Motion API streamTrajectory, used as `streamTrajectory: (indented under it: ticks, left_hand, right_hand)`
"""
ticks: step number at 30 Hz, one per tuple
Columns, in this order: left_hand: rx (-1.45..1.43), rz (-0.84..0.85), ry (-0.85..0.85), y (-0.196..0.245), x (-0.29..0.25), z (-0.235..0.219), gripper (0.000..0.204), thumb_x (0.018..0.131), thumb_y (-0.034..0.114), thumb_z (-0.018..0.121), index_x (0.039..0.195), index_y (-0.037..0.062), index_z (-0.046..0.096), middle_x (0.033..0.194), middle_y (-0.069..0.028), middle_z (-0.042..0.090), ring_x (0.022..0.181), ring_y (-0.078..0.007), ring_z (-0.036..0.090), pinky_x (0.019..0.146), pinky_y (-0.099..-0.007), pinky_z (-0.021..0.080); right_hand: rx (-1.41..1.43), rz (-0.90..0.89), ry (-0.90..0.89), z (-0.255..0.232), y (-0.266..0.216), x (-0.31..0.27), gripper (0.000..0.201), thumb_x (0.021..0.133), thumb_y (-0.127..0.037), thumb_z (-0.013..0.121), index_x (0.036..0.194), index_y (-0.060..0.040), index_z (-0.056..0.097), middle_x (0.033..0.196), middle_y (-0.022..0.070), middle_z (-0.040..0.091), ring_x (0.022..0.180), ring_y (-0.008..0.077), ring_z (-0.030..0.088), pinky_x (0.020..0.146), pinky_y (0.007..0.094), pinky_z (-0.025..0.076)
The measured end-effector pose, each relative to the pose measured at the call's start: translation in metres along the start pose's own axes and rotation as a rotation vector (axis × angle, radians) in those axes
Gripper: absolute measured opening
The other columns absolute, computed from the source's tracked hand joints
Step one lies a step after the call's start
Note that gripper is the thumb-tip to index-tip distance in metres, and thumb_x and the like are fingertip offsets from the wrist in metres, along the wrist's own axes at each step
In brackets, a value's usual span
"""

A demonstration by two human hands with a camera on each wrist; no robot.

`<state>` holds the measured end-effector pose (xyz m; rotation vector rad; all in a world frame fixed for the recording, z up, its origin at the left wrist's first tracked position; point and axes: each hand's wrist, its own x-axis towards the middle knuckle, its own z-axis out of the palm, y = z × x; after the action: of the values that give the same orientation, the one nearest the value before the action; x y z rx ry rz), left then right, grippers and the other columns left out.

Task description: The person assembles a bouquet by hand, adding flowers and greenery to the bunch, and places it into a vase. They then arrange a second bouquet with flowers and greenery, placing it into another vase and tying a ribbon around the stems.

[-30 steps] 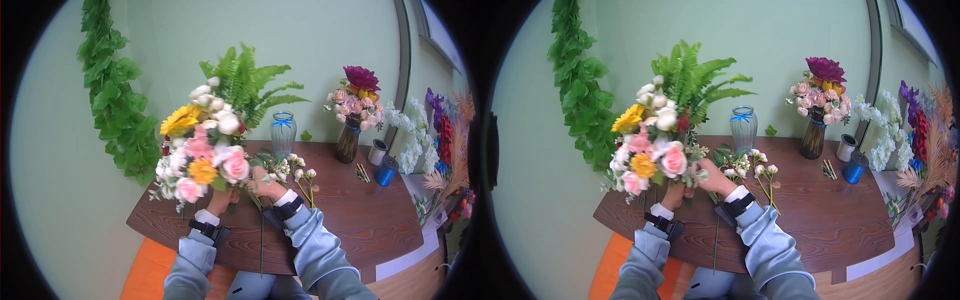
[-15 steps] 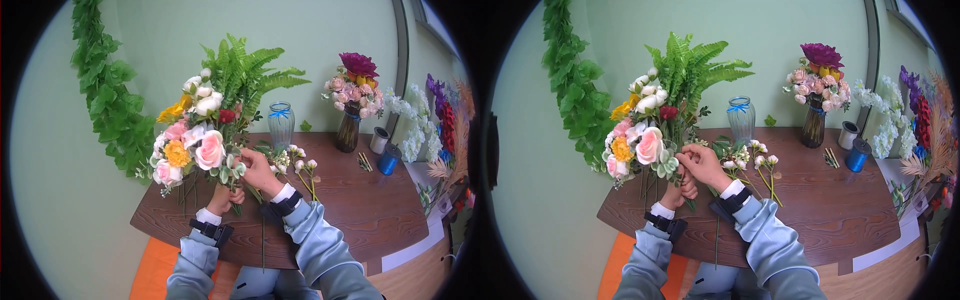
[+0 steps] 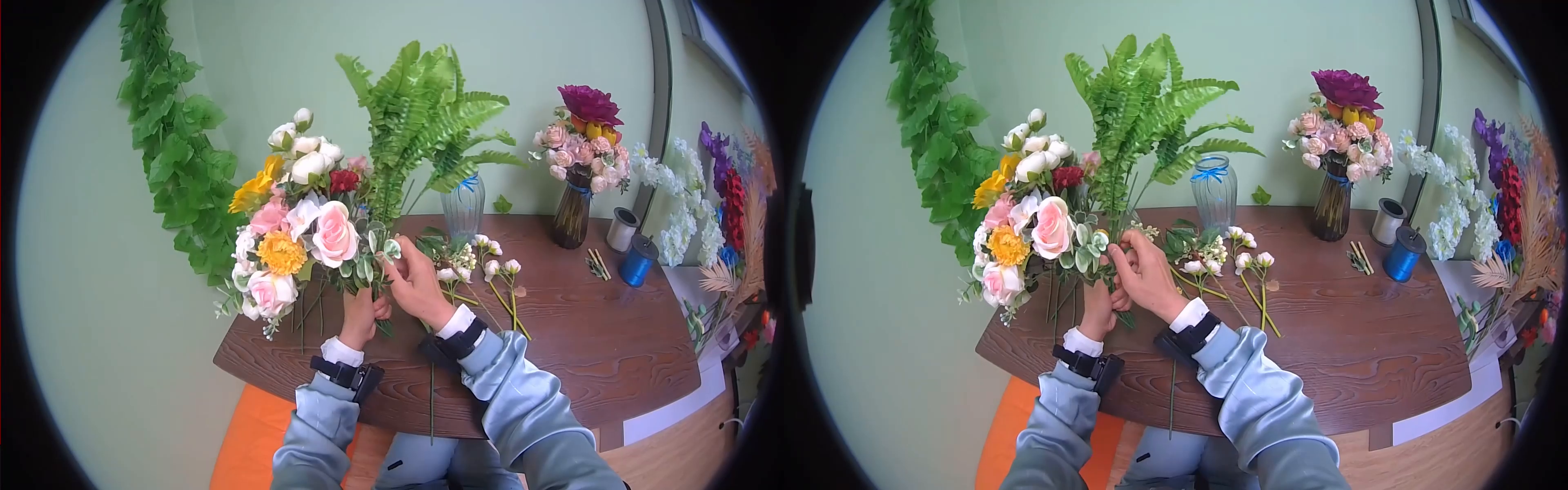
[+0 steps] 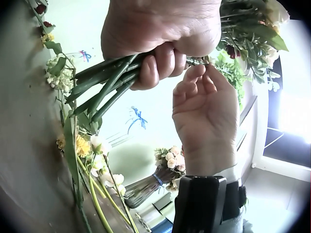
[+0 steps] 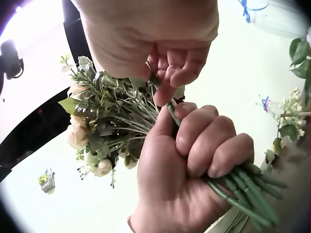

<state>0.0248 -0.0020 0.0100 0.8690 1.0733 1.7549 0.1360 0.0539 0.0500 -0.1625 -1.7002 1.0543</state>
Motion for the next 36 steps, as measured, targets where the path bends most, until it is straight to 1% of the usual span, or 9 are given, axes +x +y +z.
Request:
streamTrajectory:
  ticks: [8, 15, 18, 21, 26, 27, 30, 35, 36]
  left_hand:
    - [0.102, 0.15, 0.045, 0.011, 0.0, -0.013, 0.041, 0.098, 0.04, 0.034, 0.068, 0.0141, 0.037, 0.048, 0.0047, 0.027, 0.036, -0.0067, 0.019, 0.037, -0.023, 0.016]
    - [-0.016, 0.061, -0.335, 0.019, -0.008, -0.021, 0.038, 0.098, 0.033, 0.042, 0.065, 0.0152, 0.032, 0.046, 0.0051, 0.021, 0.036, -0.0062, 0.016, 0.037, -0.0244, 0.015]
    - [-0.152, -0.041, -0.329, 0.012, -0.013, -0.016, 0.037, 0.098, 0.031, 0.044, 0.066, 0.0151, 0.033, 0.046, 0.0053, 0.021, 0.035, -0.0065, 0.017, 0.038, -0.0245, 0.016]
    - [0.237, 0.042, -0.075, -0.015, 0.006, -0.041, 0.032, 0.095, 0.028, 0.049, 0.07, 0.014, 0.036, 0.046, 0.0044, 0.026, 0.037, -0.0082, 0.022, 0.039, -0.0268, 0.016]
    - [0.048, 0.055, -0.131, -0.031, -0.011, -0.077, 0.02, 0.095, 0.028, 0.049, 0.092, 0.012, 0.037, 0.072, -0.0009, 0.035, 0.061, -0.0136, 0.033, 0.058, -0.0314, 0.027]
    - [0.01, 0.06, -0.141, -0.045, -0.018, -0.078, 0.02, 0.095, 0.028, 0.049, 0.097, 0.0116, 0.037, 0.078, -0.0019, 0.037, 0.066, -0.0146, 0.035, 0.062, -0.0323, 0.029]
    - [-0.108, 0.076, -0.172, -0.057, -0.043, -0.124, 0.026, 0.095, 0.028, 0.049, 0.11, 0.0104, 0.038, 0.094, -0.0051, 0.042, 0.081, -0.0179, 0.042, 0.074, -0.0351, 0.035]
    - [-0.311, 0.108, -0.217, -0.058, -0.033, -0.118, 0.044, 0.094, 0.028, 0.049, 0.132, 0.0084, 0.038, 0.12, -0.0104, 0.051, 0.106, -0.0232, 0.053, 0.094, -0.0397, 0.045]
    - [0.018, 0.143, -0.076, -0.054, -0.037, -0.111, 0.041, 0.092, 0.023, 0.054, 0.129, 0.0078, 0.043, 0.121, -0.0095, 0.052, 0.107, -0.0226, 0.054, 0.093, -0.0394, 0.046]
  right_hand:
    - [0.29, -0.054, 0.183, 0.003, -0.023, 0.003, 0.006, 0.093, -0.007, 0.05, 0.093, -0.0011, 0.047, 0.066, -0.0013, 0.048, 0.054, 0.0033, 0.049, 0.047, 0.0177, 0.037]
    - [0.209, 0.074, 0.196, -0.015, 0.006, 0.016, 0.012, 0.091, -0.009, 0.055, 0.088, -0.0019, 0.046, 0.071, 0.0002, 0.049, 0.05, 0.0048, 0.051, 0.043, 0.0201, 0.038]
    - [0.202, 0.102, 0.139, -0.013, 0.019, 0.016, 0.014, 0.09, -0.01, 0.056, 0.088, -0.0008, 0.046, 0.073, 0.0013, 0.05, 0.052, 0.0059, 0.055, 0.043, 0.0206, 0.038]
    - [0.203, 0.073, 0.107, -0.011, 0.024, 0.014, 0.013, 0.088, -0.008, 0.056, 0.09, 0.0007, 0.047, 0.074, 0.0033, 0.052, 0.054, 0.0094, 0.058, 0.045, 0.023, 0.04]
    - [0.066, 0.056, 0.051, -0.019, 0.042, 0.014, 0.024, 0.08, -0.002, 0.058, 0.102, 0.0042, 0.053, 0.079, 0.0095, 0.061, 0.074, 0.0165, 0.064, 0.056, 0.0292, 0.048]
    - [-0.019, -0.281, 0.126, -0.016, 0.047, 0.016, 0.034, 0.077, -0.004, 0.06, 0.11, 0.0025, 0.054, 0.089, 0.0113, 0.063, 0.086, 0.0176, 0.063, 0.066, 0.0312, 0.05]
    - [0.049, -0.281, 0.113, -0.015, 0.058, 0.016, 0.035, 0.078, -0.004, 0.059, 0.111, 0.0019, 0.054, 0.091, 0.0109, 0.063, 0.087, 0.0173, 0.062, 0.067, 0.0309, 0.049]
    - [0.222, -0.268, 0.072, -0.035, 0.077, 0.014, 0.036, 0.079, -0.004, 0.057, 0.114, 0.0004, 0.052, 0.095, 0.0101, 0.061, 0.089, 0.0167, 0.061, 0.069, 0.0302, 0.049]
    - [0.257, -0.263, 0.063, -0.039, 0.08, 0.011, 0.036, 0.079, -0.005, 0.057, 0.115, 0.0001, 0.052, 0.096, 0.0099, 0.06, 0.09, 0.0166, 0.06, 0.07, 0.03, 0.049]
